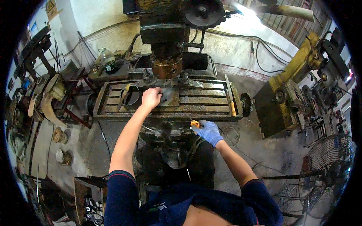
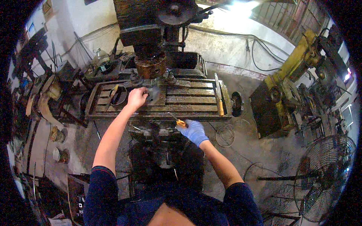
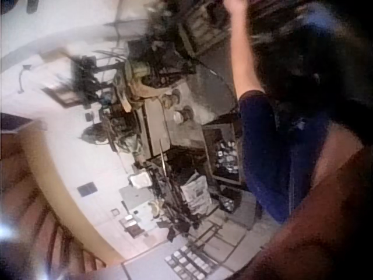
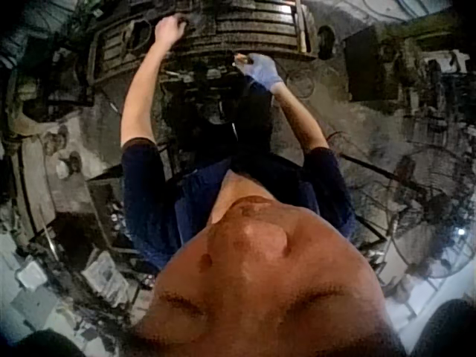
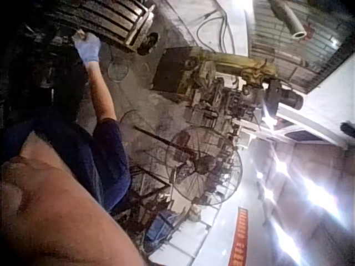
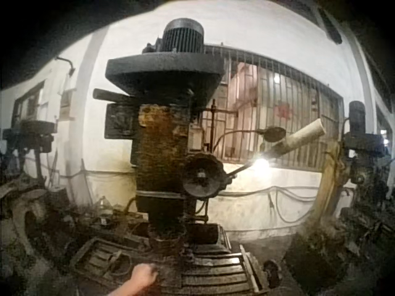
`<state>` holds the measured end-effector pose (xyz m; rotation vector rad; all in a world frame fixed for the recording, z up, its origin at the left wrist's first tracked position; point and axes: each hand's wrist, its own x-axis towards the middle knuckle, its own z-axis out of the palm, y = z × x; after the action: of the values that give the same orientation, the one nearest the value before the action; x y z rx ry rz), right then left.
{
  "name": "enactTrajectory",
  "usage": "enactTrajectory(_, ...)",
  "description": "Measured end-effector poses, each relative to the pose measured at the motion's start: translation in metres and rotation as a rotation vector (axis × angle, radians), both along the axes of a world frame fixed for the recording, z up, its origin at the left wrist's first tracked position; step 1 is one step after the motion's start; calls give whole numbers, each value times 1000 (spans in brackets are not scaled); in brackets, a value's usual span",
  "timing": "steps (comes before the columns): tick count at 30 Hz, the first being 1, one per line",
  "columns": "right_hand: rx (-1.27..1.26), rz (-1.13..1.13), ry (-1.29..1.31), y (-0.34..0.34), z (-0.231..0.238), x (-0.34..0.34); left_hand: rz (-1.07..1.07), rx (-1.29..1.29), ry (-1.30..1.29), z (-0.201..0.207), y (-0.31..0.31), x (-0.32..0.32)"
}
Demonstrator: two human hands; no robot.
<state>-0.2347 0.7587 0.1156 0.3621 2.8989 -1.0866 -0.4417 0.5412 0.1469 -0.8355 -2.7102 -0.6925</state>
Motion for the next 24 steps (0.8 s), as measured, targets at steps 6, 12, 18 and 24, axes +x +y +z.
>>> enactTrajectory(6,56,-5,60,26,20,34,-40,73,52,-1,27,-15)
enactTrajectory(12,-47,-101,141,62,39,56,-20,138,131,-16,36,-24)
enactTrajectory(18,166,-131,497,98,159,30,273,22,-80,-4,45,-25)
enactTrajectory(24,-525,289,1354,107,366,-7,236,73,-95,-9,28,-37)
